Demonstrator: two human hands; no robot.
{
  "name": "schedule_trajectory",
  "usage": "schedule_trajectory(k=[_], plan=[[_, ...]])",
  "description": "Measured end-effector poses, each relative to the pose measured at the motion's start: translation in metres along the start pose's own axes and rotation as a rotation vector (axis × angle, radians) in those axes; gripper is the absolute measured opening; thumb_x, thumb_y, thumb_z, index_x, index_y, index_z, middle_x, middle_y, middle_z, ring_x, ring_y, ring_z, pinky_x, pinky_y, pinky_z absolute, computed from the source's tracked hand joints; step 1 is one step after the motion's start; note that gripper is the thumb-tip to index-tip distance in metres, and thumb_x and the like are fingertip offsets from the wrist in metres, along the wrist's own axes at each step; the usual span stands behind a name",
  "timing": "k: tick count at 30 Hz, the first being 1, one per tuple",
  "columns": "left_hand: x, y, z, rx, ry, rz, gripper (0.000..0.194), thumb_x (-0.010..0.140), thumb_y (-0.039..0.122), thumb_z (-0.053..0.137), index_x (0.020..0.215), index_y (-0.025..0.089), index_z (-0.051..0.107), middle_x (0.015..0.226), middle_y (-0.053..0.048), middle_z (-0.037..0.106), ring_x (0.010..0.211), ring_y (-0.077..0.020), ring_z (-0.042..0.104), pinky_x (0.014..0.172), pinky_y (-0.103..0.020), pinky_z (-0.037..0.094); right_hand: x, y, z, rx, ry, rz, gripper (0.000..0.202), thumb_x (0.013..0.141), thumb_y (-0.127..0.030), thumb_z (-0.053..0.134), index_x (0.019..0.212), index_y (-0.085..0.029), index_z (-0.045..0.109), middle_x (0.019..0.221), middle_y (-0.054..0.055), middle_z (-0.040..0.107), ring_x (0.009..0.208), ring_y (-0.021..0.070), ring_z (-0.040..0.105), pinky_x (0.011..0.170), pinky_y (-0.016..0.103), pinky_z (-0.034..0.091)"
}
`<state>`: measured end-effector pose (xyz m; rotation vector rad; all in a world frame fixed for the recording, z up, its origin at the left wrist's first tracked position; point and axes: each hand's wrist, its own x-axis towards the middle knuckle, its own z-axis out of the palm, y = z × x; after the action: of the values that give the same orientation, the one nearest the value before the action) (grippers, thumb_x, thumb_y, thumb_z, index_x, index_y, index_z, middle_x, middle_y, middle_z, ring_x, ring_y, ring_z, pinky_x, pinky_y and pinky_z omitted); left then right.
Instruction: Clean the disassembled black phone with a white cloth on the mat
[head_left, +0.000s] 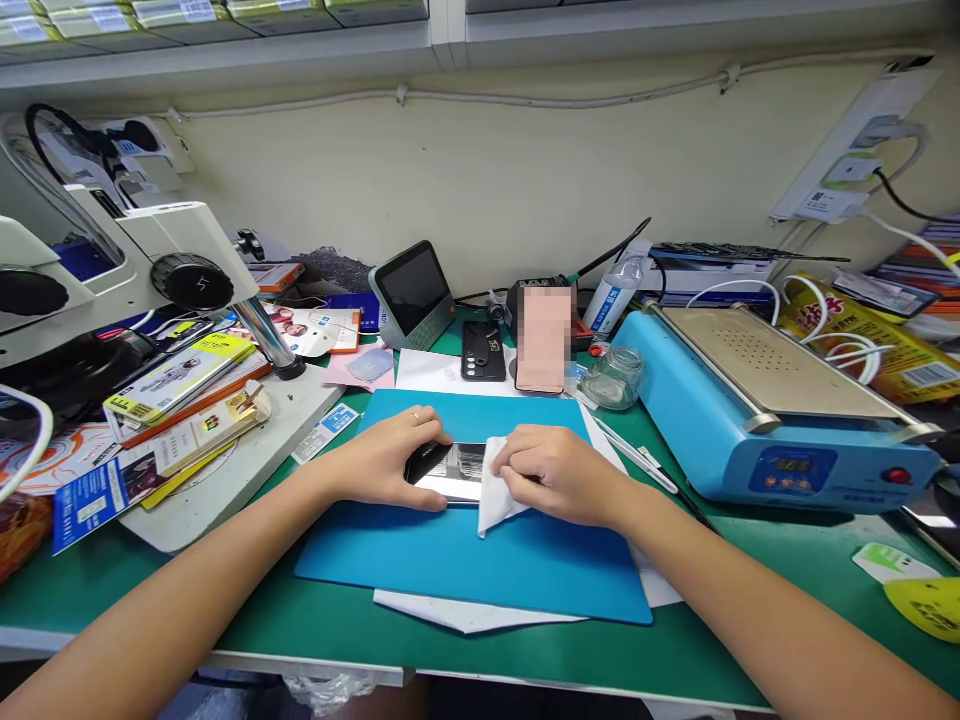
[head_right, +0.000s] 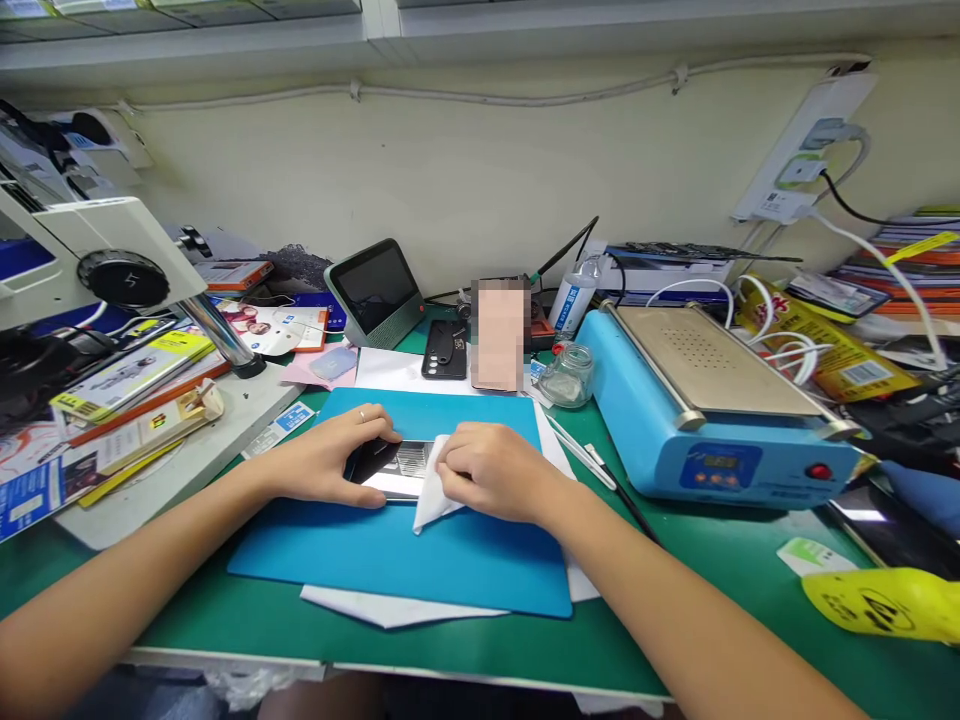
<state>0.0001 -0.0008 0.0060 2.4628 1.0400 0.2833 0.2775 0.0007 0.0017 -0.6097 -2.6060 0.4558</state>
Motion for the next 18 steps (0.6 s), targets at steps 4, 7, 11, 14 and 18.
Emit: schedule_trajectory(k=[4, 7, 11, 14, 18], plan=[[0.0003, 0.0008, -0.0003, -0.002, -0.004, 0.003, 0.054, 0.077, 0.052, 0.077, 0.119, 0.023, 0.059, 0.107, -0.004, 0.058, 0.102, -0.0253, 0.056, 0.086, -0.036, 0.047, 0.0035, -0.0035, 0.0007, 0.025, -0.062, -0.047, 0.019, 0.098, -0.02, 0.056, 0.092, -0.017, 0.074, 0.108, 0.006, 0.076, 0.097, 0.02, 0.065, 0.083, 0.032, 0.051], [-0.0003, 0.0007, -0.0002, -0.012, -0.001, -0.004, 0.056, 0.076, 0.053, 0.077, 0.12, 0.023, 0.059, 0.109, -0.005, 0.058, 0.103, -0.0258, 0.056, 0.085, -0.036, 0.048, 0.003, -0.0028, -0.0023, 0.017, -0.069, -0.01, 0.017, 0.099, -0.027, 0.059, 0.095, -0.018, 0.073, 0.106, 0.006, 0.074, 0.097, 0.0199, 0.063, 0.084, 0.033, 0.051], [-0.0005, -0.0004, 0.0005, -0.002, 0.005, -0.009, 0.056, 0.076, 0.053, 0.078, 0.119, 0.023, 0.06, 0.108, -0.005, 0.058, 0.102, -0.0256, 0.057, 0.084, -0.035, 0.048, 0.0026, -0.0028, -0.0021, -0.046, -0.053, -0.022, 0.015, 0.098, -0.027, 0.061, 0.101, -0.018, 0.073, 0.107, 0.008, 0.07, 0.096, 0.0206, 0.06, 0.082, 0.034, 0.05], [-0.0003, -0.0009, 0.001, 0.012, 0.004, -0.006, 0.056, 0.076, 0.055, 0.077, 0.118, 0.022, 0.061, 0.106, -0.005, 0.057, 0.099, -0.0251, 0.056, 0.082, -0.035, 0.048, 0.0022, -0.0029, -0.0009, -0.023, -0.073, -0.053, 0.013, 0.098, -0.023, 0.06, 0.097, -0.018, 0.072, 0.105, 0.008, 0.07, 0.096, 0.0198, 0.06, 0.082, 0.033, 0.05], [-0.0006, -0.0006, 0.0011, 0.012, 0.001, -0.004, 0.056, 0.076, 0.054, 0.078, 0.118, 0.023, 0.06, 0.107, -0.005, 0.057, 0.098, -0.0244, 0.056, 0.081, -0.034, 0.047, -0.0002, -0.0034, -0.0037, 0.014, -0.066, -0.004, 0.014, 0.098, -0.025, 0.061, 0.091, -0.018, 0.072, 0.098, 0.006, 0.071, 0.093, 0.0195, 0.061, 0.08, 0.031, 0.048]])
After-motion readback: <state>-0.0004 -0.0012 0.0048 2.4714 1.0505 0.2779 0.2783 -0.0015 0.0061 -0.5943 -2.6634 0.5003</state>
